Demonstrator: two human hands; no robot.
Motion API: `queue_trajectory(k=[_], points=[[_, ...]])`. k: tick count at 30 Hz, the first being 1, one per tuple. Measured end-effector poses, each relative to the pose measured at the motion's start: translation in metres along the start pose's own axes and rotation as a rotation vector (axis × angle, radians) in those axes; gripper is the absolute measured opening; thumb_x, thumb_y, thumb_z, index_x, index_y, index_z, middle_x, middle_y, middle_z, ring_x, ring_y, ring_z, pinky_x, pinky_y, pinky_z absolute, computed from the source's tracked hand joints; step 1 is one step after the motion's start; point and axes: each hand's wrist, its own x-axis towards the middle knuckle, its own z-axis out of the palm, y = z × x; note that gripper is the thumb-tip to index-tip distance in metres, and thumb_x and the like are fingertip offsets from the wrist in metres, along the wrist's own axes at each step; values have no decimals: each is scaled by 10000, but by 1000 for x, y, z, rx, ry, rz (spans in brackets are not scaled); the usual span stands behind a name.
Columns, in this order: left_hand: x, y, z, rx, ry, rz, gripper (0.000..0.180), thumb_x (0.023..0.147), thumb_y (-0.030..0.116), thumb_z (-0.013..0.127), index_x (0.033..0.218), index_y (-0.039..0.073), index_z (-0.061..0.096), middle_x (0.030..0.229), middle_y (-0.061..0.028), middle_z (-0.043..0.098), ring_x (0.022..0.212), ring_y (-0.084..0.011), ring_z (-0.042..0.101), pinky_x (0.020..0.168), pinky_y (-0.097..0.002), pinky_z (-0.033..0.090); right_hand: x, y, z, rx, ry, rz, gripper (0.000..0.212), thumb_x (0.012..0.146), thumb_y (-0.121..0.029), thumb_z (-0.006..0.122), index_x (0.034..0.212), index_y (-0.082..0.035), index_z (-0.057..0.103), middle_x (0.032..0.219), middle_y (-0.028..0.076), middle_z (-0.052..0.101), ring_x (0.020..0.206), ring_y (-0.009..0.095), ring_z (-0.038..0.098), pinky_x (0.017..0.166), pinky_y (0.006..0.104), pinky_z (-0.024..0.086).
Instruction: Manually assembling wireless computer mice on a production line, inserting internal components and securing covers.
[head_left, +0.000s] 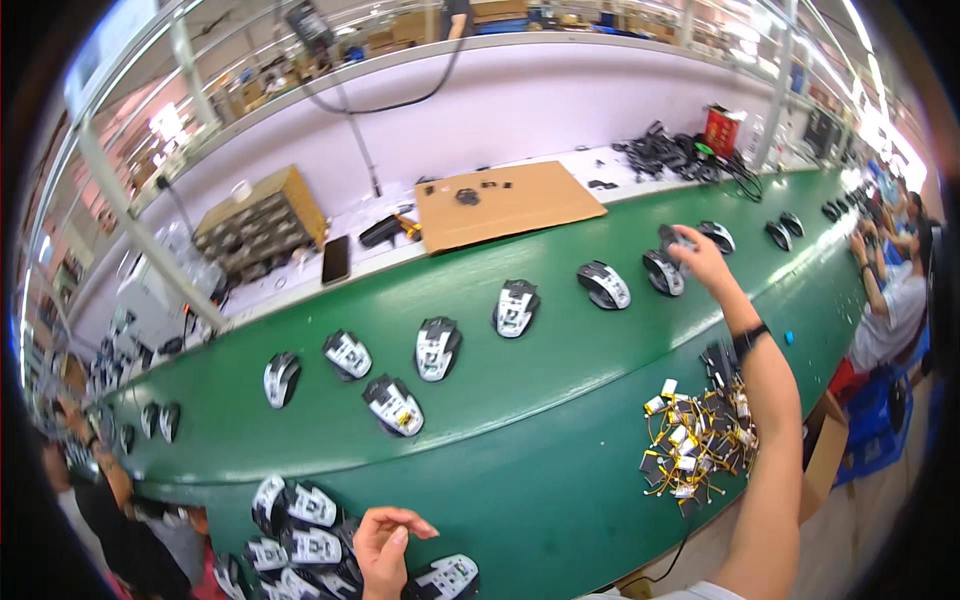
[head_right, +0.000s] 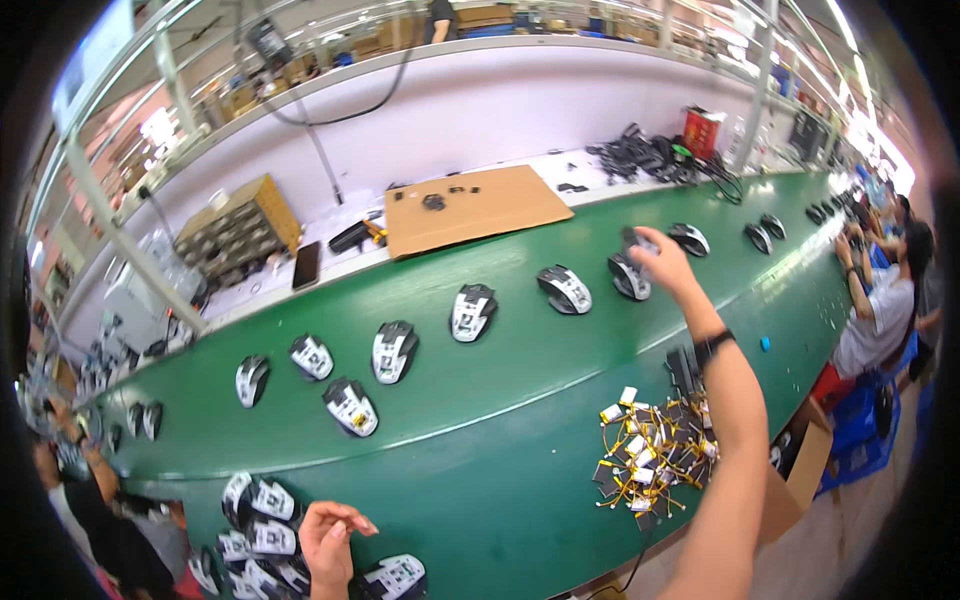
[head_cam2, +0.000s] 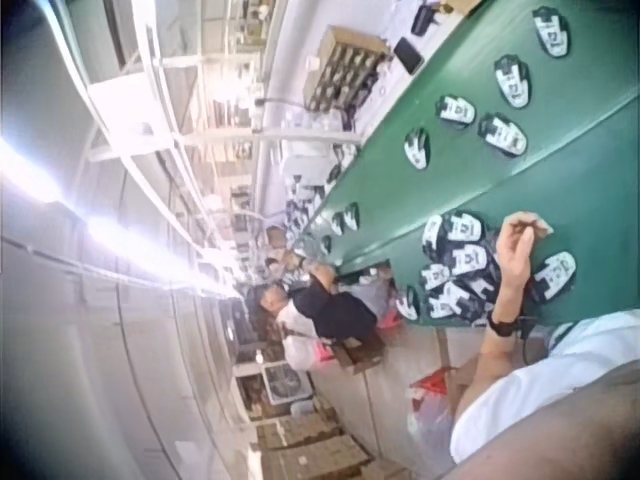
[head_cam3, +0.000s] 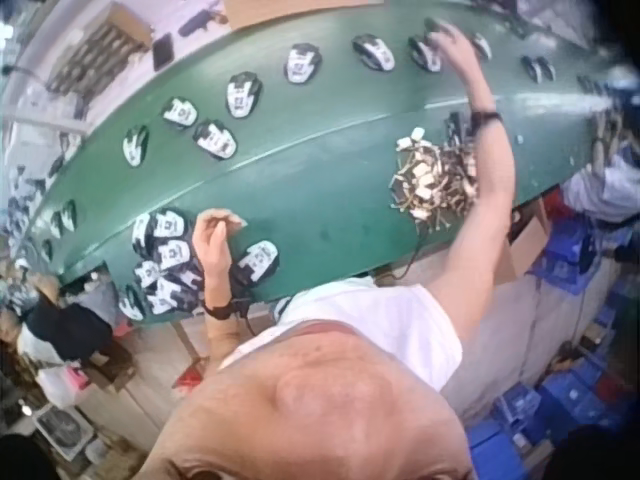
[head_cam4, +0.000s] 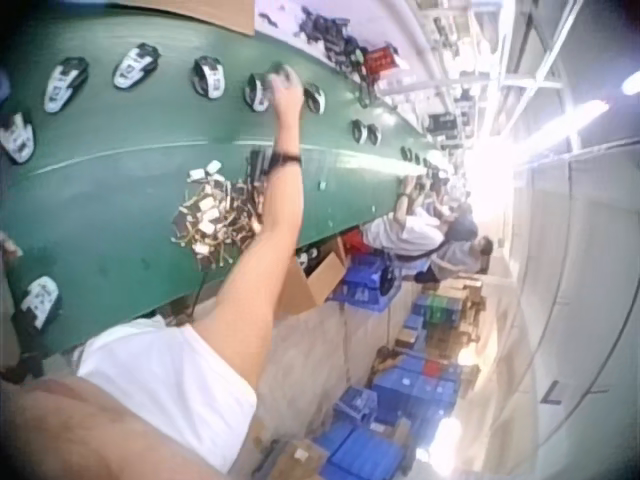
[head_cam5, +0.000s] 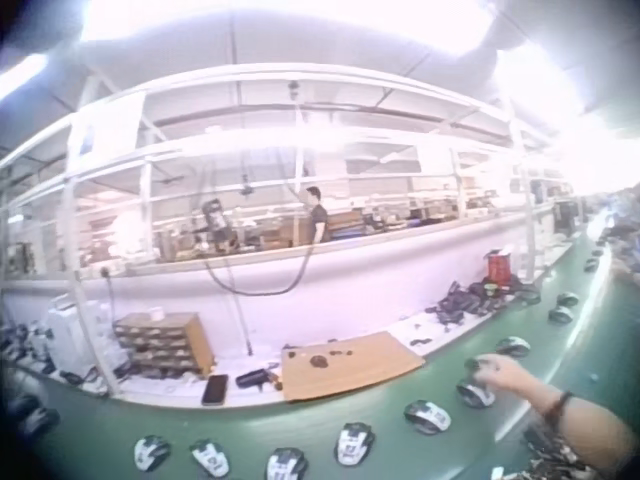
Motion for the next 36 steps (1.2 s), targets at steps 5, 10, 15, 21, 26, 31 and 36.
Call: queue_trajectory(k=[5,10,15,21,26,31,36], points=[[-7,15,11,104,-122,-162,418,884,120,568,1240,-59,442,1106,-208,613,1022,-281,620,853,-364,505,-192,-191,103,-150,-552,-839,552,774,-196,694,1300,-193,527,1189,158,579,1099,342,568,943,414,456],[-27,-18,26,-240,-114,-235,603,877,217,646,1360,22,343,1277,-134,492,1171,-248,528,901,-359,503,-312,-215,167,-20,-515,-943,460,752,-172,698,1168,-46,547,1212,208,544,1004,350,565,895,389,459],[-2,-7,34,-142,-112,-69,676,826,376,688,1331,50,377,1359,-211,442,1167,-326,540,935,-438,488,-328,-187,172,383,-438,-768,356,779,-154,722,1095,-33,611,1100,135,636,919,265,633,799,345,518],[-20,7,26,-402,-244,-344,651,882,552,493,1253,18,459,1186,-268,569,1068,-422,588,930,-524,467,-269,-116,68,-344,114,-342,165,773,-182,706,825,-31,665,804,97,679,728,255,655,677,356,509],[-19,7,28,-449,-223,-388,598,899,514,477,1232,18,482,1156,-262,584,1032,-382,606,923,-520,472,-244,-7,16,-834,-25,-213,705,811,-524,643,1328,-70,488,1348,210,474,1195,374,495,987,432,413],[-22,6,29,-388,-195,-423,584,904,515,469,1201,13,508,1103,-261,606,995,-375,622,893,-515,494,-287,-41,79,-934,24,-283,687,795,-522,641,1295,-68,515,1369,193,456,1273,457,365,1049,563,286],[-22,2,29,-373,-237,-430,591,907,514,469,1191,-2,515,1100,-268,603,1003,-373,619,899,-518,492,-297,-59,117,-651,70,-423,466,772,-262,688,1130,17,584,1208,202,562,1152,419,460,992,475,384]])
